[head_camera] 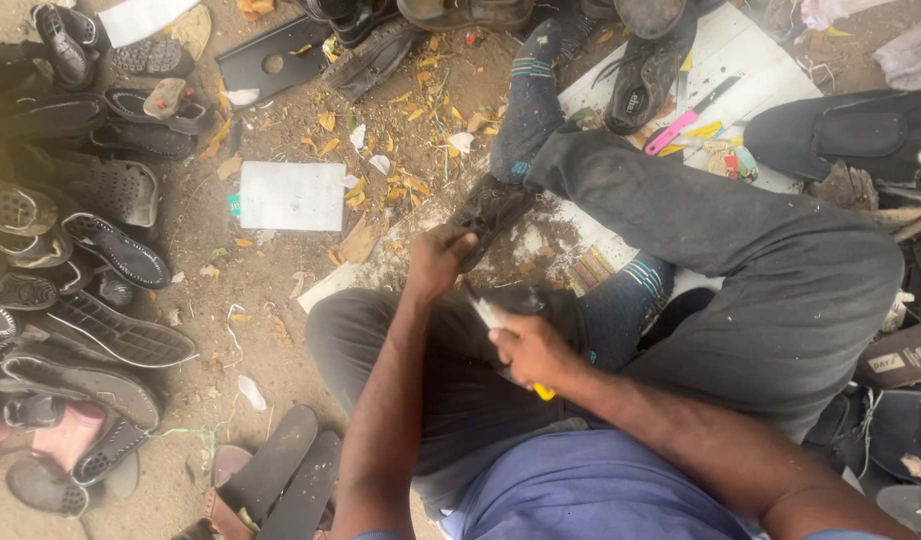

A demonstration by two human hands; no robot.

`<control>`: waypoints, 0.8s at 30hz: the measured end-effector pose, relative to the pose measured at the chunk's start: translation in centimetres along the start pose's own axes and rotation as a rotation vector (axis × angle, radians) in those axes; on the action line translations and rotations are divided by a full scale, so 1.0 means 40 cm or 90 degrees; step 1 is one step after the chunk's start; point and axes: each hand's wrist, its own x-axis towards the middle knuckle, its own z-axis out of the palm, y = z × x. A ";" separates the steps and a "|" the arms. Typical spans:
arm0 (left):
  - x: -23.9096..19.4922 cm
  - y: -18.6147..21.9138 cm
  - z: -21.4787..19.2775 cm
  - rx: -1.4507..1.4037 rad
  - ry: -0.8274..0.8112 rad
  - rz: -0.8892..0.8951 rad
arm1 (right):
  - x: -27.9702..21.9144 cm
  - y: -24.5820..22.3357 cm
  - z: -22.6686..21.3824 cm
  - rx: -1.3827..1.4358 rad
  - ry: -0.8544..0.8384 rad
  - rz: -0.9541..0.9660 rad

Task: The person sits on the ground and uses a knife to scrape and clean the sole of a black shoe. They hold the shoe with one hand and use the tool to remove material from the bottom surface.

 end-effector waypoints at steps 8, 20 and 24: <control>0.053 -0.090 0.110 0.707 -0.115 0.394 | -0.121 -0.131 -0.135 0.110 0.122 -0.055; 0.160 -0.022 0.267 -0.050 0.094 0.085 | -0.001 -0.061 -0.266 0.005 0.189 0.033; 0.149 0.005 0.252 -0.302 0.071 -0.015 | 0.158 -0.043 -0.249 -0.066 0.143 -0.058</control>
